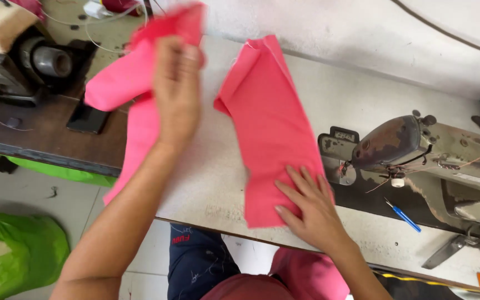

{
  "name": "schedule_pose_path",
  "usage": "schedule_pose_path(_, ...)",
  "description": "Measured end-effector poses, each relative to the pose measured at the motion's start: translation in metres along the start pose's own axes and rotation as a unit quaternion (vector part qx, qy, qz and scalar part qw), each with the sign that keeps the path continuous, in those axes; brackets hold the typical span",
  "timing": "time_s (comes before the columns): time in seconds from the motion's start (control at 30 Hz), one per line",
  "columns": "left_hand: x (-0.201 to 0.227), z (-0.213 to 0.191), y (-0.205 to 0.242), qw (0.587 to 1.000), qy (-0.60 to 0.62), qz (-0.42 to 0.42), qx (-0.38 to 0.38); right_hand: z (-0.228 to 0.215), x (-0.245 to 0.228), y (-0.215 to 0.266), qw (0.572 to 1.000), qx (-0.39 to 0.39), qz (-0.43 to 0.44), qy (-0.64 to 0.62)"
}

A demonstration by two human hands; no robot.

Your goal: Picking up, unfolding, and organizing pink fabric pieces on a sewing machine table in preparation for sewing.

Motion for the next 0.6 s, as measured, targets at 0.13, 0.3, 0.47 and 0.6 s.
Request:
schedule_pose_path(0.13, -0.042, 0.047, 0.057, 0.901, -0.034, -0.077, -0.426, -0.005, 0.034, 0.036, 0.996, -0.021, 0.087, -0.018)
schedule_pose_path(0.3, -0.1, -0.002, 0.106, 0.813, -0.207, -0.002, -0.543, -0.015, 0.017, 0.028, 0.993, 0.039, 0.099, -0.046)
schedule_pose_path(0.47, -0.048, -0.015, 0.139, 0.754, -0.395, 0.019, -0.525, -0.007, -0.006, -0.039, 0.994, 0.019, 0.032, -0.103)
schedule_pose_path(0.6, 0.029, -0.011, 0.172, 0.681, -0.431, -0.002, -0.591, 0.02, 0.034, -0.08, 0.997, -0.004, 0.058, -0.057)
Point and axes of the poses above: each hand's wrist, its own y-axis away from the middle knuckle, its own z-axis out of the palm, x = y × z, the point moved 5 cm from there along -y, towards the middle knuckle, and after that the axes turned 10 degrees about z, right-handed, at the moved point
